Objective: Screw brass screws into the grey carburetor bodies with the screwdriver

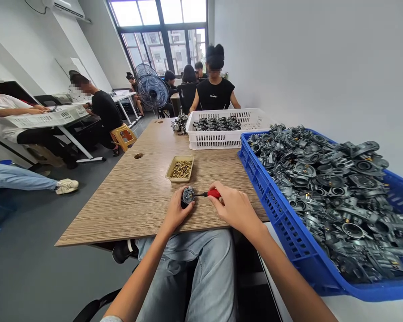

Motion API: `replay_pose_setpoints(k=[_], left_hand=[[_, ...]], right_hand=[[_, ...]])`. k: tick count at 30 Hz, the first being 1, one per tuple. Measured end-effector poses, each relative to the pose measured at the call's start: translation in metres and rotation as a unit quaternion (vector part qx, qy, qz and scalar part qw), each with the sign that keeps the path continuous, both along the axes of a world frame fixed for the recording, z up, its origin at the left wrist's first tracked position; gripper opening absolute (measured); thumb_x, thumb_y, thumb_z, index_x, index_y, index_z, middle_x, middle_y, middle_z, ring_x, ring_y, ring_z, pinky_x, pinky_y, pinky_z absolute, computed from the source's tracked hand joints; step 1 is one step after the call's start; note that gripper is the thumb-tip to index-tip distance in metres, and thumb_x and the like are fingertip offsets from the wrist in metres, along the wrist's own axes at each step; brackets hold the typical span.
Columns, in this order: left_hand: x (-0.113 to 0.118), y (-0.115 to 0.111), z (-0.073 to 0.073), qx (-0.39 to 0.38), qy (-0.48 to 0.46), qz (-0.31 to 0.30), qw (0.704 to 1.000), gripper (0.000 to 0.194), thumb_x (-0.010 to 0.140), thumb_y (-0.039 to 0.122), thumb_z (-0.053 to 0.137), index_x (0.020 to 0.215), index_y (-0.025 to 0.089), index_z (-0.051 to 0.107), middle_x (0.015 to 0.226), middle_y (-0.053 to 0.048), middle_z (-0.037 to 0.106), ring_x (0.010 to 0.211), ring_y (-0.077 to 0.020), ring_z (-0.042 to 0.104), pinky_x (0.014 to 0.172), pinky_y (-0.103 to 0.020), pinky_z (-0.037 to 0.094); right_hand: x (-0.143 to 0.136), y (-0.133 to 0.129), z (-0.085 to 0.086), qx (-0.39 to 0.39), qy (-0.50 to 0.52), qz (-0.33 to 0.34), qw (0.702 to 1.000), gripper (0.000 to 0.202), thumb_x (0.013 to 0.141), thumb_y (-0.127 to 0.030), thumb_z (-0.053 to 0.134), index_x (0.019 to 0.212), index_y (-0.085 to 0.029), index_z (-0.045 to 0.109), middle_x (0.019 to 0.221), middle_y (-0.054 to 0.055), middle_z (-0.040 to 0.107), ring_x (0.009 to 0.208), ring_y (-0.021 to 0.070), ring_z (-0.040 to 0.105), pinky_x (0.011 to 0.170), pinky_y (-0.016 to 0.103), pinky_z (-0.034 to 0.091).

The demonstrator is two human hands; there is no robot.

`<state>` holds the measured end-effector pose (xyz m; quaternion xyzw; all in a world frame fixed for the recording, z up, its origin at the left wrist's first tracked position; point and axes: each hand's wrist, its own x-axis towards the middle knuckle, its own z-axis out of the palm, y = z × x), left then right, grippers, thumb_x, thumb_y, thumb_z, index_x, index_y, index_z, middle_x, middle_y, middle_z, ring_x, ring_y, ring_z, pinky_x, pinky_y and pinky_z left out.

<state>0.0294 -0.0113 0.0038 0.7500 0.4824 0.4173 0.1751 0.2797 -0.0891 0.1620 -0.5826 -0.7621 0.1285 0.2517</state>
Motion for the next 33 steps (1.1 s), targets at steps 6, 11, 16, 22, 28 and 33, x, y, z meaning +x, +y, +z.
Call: replay_pose_setpoints(k=[6, 11, 16, 22, 28, 33], left_hand=[[0.0, 0.0, 0.0, -0.004, -0.001, -0.004, 1.0, 0.059, 0.095, 0.031, 0.07, 0.15, 0.024, 0.049, 0.142, -0.013, 0.062, 0.135, -0.0319, 0.059, 0.118, -0.053, 0.046], [0.0, -0.001, 0.002, -0.001, -0.002, -0.002, 1.0, 0.059, 0.094, 0.031, 0.071, 0.15, 0.025, 0.05, 0.14, -0.013, 0.063, 0.134, -0.0316, 0.059, 0.118, -0.052, 0.047], [0.001, -0.002, 0.004, -0.005, -0.001, -0.003, 1.0, 0.059, 0.095, 0.031, 0.07, 0.15, 0.024, 0.049, 0.14, -0.013, 0.063, 0.134, -0.0309, 0.059, 0.117, -0.051, 0.047], [0.001, -0.002, 0.005, -0.004, -0.002, -0.003, 1.0, 0.058, 0.094, 0.031, 0.07, 0.149, 0.024, 0.05, 0.14, -0.013, 0.063, 0.134, -0.0311, 0.059, 0.118, -0.051, 0.047], [0.001, -0.002, 0.004, -0.003, -0.002, 0.0, 1.0, 0.059, 0.094, 0.031, 0.07, 0.149, 0.025, 0.05, 0.14, -0.012, 0.063, 0.134, -0.0312, 0.06, 0.118, -0.051, 0.047], [0.001, -0.002, 0.004, -0.004, -0.001, 0.002, 1.0, 0.059, 0.094, 0.031, 0.071, 0.149, 0.025, 0.05, 0.139, -0.012, 0.064, 0.132, -0.031, 0.06, 0.117, -0.051, 0.047]], right_hand=[[0.007, 0.004, -0.002, 0.023, 0.004, -0.036, 0.999, 0.02, 0.105, -0.048, 0.058, 0.11, -0.03, 0.065, 0.073, -0.004, 0.07, 0.067, 0.0204, 0.066, 0.065, 0.03, 0.036], [0.006, 0.007, -0.007, 0.031, 0.016, -0.041, 0.999, 0.024, 0.104, -0.05, 0.057, 0.111, -0.029, 0.066, 0.072, -0.003, 0.07, 0.066, 0.0211, 0.066, 0.065, 0.03, 0.037], [0.0, 0.007, -0.01, 0.013, 0.026, -0.031, 0.999, 0.022, 0.104, -0.05, 0.057, 0.108, -0.029, 0.063, 0.07, -0.004, 0.069, 0.065, 0.0209, 0.066, 0.064, 0.029, 0.034], [-0.001, 0.007, -0.013, 0.013, 0.036, -0.04, 0.998, 0.023, 0.104, -0.051, 0.058, 0.108, -0.029, 0.064, 0.072, -0.004, 0.071, 0.066, 0.0209, 0.067, 0.064, 0.029, 0.034], [-0.004, 0.009, -0.016, 0.011, 0.075, -0.047, 0.996, 0.026, 0.104, -0.055, 0.059, 0.106, -0.029, 0.065, 0.08, -0.002, 0.077, 0.068, 0.0213, 0.069, 0.068, 0.031, 0.04], [-0.006, 0.009, -0.017, 0.01, 0.089, -0.037, 0.995, 0.024, 0.104, -0.053, 0.059, 0.106, -0.029, 0.063, 0.082, -0.001, 0.078, 0.069, 0.0222, 0.07, 0.07, 0.031, 0.043]])
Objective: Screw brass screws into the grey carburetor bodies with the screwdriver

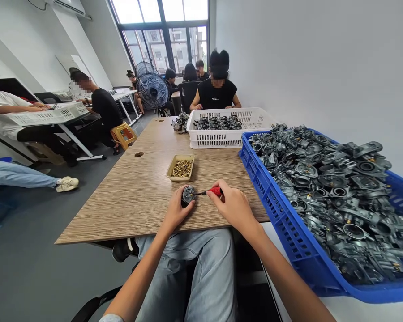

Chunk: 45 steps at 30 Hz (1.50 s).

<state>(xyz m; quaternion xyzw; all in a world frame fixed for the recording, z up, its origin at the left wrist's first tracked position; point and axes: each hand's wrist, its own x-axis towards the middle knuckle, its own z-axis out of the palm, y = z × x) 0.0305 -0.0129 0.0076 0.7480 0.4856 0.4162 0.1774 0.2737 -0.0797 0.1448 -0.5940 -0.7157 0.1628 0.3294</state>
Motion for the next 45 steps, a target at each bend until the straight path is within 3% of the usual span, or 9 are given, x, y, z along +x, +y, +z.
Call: replay_pose_setpoints(k=[4, 9, 15, 27, 34, 45], left_hand=[[0.0, 0.0, -0.001, 0.002, -0.002, 0.001, 1.0, 0.059, 0.094, 0.031, 0.071, 0.149, 0.026, 0.05, 0.139, -0.012, 0.064, 0.132, -0.0311, 0.06, 0.117, -0.051, 0.047], [0.0, 0.0, -0.002, 0.002, 0.002, 0.007, 1.0, 0.058, 0.095, 0.033, 0.07, 0.149, 0.024, 0.05, 0.14, -0.013, 0.064, 0.133, -0.0315, 0.06, 0.117, -0.052, 0.046], [0.0, 0.001, -0.002, 0.005, 0.001, 0.002, 1.0, 0.058, 0.094, 0.031, 0.07, 0.149, 0.024, 0.05, 0.141, -0.013, 0.063, 0.134, -0.0317, 0.059, 0.117, -0.052, 0.047], [-0.001, 0.001, -0.001, 0.006, -0.002, -0.003, 1.0, 0.059, 0.094, 0.031, 0.071, 0.149, 0.025, 0.05, 0.141, -0.013, 0.064, 0.134, -0.0314, 0.06, 0.118, -0.051, 0.047], [0.0, 0.0, 0.0, 0.003, -0.001, 0.001, 1.0, 0.06, 0.094, 0.032, 0.071, 0.149, 0.026, 0.05, 0.141, -0.013, 0.064, 0.134, -0.0317, 0.06, 0.118, -0.052, 0.047], [0.0, 0.001, -0.001, 0.002, 0.001, 0.005, 1.0, 0.057, 0.094, 0.031, 0.071, 0.148, 0.024, 0.051, 0.139, -0.013, 0.064, 0.133, -0.0312, 0.06, 0.117, -0.051, 0.047]], right_hand=[[0.001, -0.001, 0.0, -0.002, -0.009, 0.003, 1.0, 0.024, 0.104, -0.052, 0.058, 0.108, -0.029, 0.061, 0.083, 0.0, 0.078, 0.069, 0.023, 0.07, 0.068, 0.031, 0.043], [0.005, -0.003, 0.004, 0.012, -0.039, 0.077, 0.996, 0.012, 0.107, -0.039, 0.055, 0.111, -0.029, 0.06, 0.099, 0.001, 0.08, 0.083, 0.022, 0.074, 0.071, 0.029, 0.042], [0.003, -0.002, 0.004, 0.008, -0.121, -0.042, 0.992, 0.028, 0.106, -0.054, 0.056, 0.101, -0.028, 0.062, 0.076, 0.0, 0.075, 0.072, 0.0259, 0.073, 0.063, 0.03, 0.03], [0.007, -0.003, 0.006, 0.054, -0.036, -0.039, 0.997, 0.028, 0.105, -0.056, 0.057, 0.104, -0.028, 0.063, 0.073, -0.002, 0.073, 0.067, 0.0216, 0.069, 0.066, 0.03, 0.038], [-0.003, 0.0, -0.004, 0.007, -0.061, -0.017, 0.998, 0.025, 0.105, -0.054, 0.057, 0.105, -0.029, 0.064, 0.079, -0.001, 0.077, 0.073, 0.024, 0.072, 0.067, 0.03, 0.037], [-0.001, 0.001, -0.005, 0.02, -0.013, -0.019, 1.0, 0.027, 0.104, -0.055, 0.058, 0.104, -0.029, 0.063, 0.077, -0.003, 0.076, 0.066, 0.0207, 0.068, 0.067, 0.029, 0.039]])
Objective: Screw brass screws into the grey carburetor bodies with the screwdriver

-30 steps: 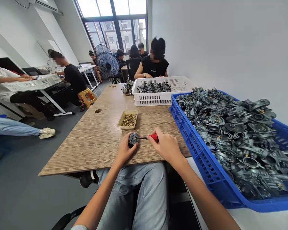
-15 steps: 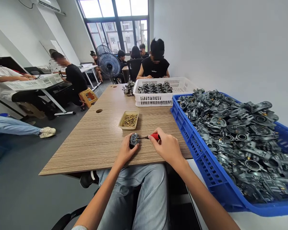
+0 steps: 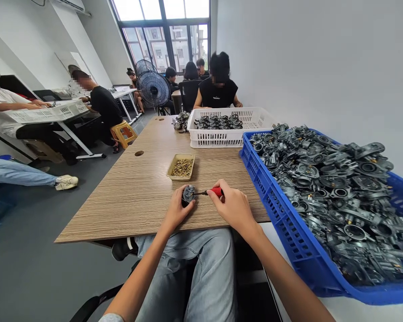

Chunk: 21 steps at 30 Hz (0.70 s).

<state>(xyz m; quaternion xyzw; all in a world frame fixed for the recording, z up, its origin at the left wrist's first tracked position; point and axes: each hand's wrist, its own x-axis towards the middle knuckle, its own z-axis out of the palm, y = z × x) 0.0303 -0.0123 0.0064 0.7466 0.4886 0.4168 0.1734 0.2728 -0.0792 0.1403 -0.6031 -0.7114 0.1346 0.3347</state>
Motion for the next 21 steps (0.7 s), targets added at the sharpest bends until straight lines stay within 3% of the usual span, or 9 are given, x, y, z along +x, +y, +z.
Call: replay_pose_setpoints(k=[21], left_hand=[[0.0003, -0.0008, -0.0005, 0.008, -0.002, -0.001, 1.0, 0.059, 0.094, 0.031, 0.071, 0.149, 0.025, 0.051, 0.139, -0.012, 0.065, 0.132, -0.0312, 0.06, 0.116, -0.05, 0.048]], right_hand=[[0.0009, -0.0007, 0.0026, -0.011, -0.013, -0.001, 1.0, 0.026, 0.105, -0.055, 0.057, 0.103, -0.029, 0.061, 0.078, -0.001, 0.076, 0.073, 0.024, 0.072, 0.069, 0.03, 0.039]])
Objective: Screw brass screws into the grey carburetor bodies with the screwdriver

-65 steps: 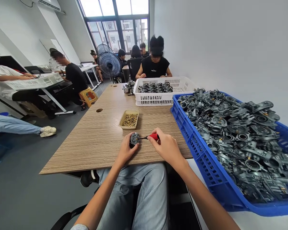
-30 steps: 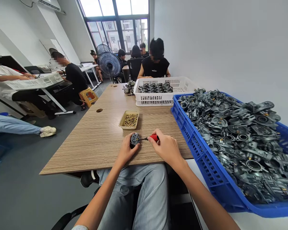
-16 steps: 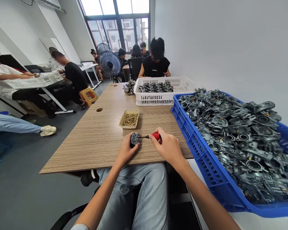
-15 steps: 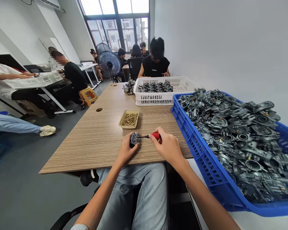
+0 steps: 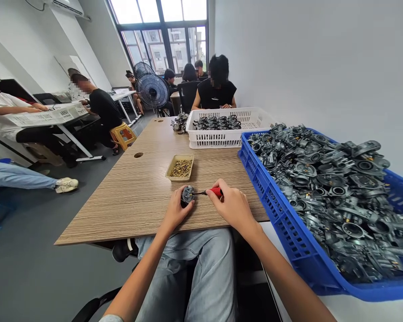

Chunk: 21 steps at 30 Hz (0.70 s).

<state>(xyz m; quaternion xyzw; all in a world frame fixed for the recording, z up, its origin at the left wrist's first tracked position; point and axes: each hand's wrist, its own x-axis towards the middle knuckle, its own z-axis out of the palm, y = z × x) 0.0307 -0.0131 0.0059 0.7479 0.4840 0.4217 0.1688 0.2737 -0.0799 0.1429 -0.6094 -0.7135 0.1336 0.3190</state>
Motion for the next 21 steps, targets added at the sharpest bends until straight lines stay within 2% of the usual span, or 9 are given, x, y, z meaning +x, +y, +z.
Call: replay_pose_setpoints(k=[6, 9, 12, 16, 21], left_hand=[[0.0001, 0.0006, 0.0005, -0.007, 0.0, -0.002, 1.0, 0.059, 0.094, 0.031, 0.071, 0.149, 0.025, 0.051, 0.139, -0.012, 0.064, 0.132, -0.0315, 0.06, 0.117, -0.051, 0.047], [0.0001, 0.0005, 0.0009, -0.01, 0.0, -0.001, 1.0, 0.059, 0.094, 0.031, 0.071, 0.149, 0.024, 0.051, 0.139, -0.013, 0.064, 0.132, -0.032, 0.06, 0.117, -0.051, 0.047], [0.0, 0.0004, 0.0007, -0.01, 0.0, 0.001, 1.0, 0.06, 0.094, 0.032, 0.071, 0.149, 0.024, 0.05, 0.139, -0.013, 0.064, 0.133, -0.0322, 0.059, 0.117, -0.052, 0.046], [-0.0002, 0.0015, -0.001, -0.008, 0.0, 0.004, 1.0, 0.059, 0.094, 0.033, 0.07, 0.149, 0.023, 0.05, 0.139, -0.013, 0.064, 0.133, -0.0322, 0.059, 0.117, -0.052, 0.047], [-0.0004, 0.0033, -0.0037, 0.0, 0.003, 0.005, 1.0, 0.059, 0.094, 0.033, 0.07, 0.149, 0.023, 0.05, 0.139, -0.013, 0.064, 0.134, -0.0323, 0.059, 0.118, -0.052, 0.046]], right_hand=[[-0.0037, -0.0047, 0.0043, -0.002, -0.007, 0.033, 0.999, 0.023, 0.105, -0.051, 0.057, 0.105, -0.029, 0.061, 0.076, -0.002, 0.074, 0.069, 0.0222, 0.068, 0.068, 0.029, 0.037], [-0.0041, -0.0051, 0.0036, -0.001, -0.009, 0.026, 1.0, 0.024, 0.105, -0.052, 0.056, 0.105, -0.029, 0.06, 0.074, -0.002, 0.073, 0.068, 0.0221, 0.068, 0.067, 0.029, 0.036], [-0.0011, -0.0035, 0.0025, -0.003, -0.004, 0.017, 1.0, 0.023, 0.105, -0.051, 0.056, 0.105, -0.029, 0.06, 0.078, -0.002, 0.075, 0.07, 0.0225, 0.068, 0.068, 0.029, 0.037], [0.0038, -0.002, 0.0028, -0.005, -0.002, 0.07, 0.998, 0.014, 0.106, -0.043, 0.057, 0.108, -0.029, 0.059, 0.091, -0.001, 0.077, 0.076, 0.0218, 0.07, 0.069, 0.028, 0.037], [0.0013, -0.0027, 0.0037, -0.007, -0.049, -0.001, 0.999, 0.021, 0.106, -0.048, 0.056, 0.102, -0.028, 0.059, 0.083, 0.001, 0.076, 0.077, 0.0257, 0.073, 0.068, 0.03, 0.034]])
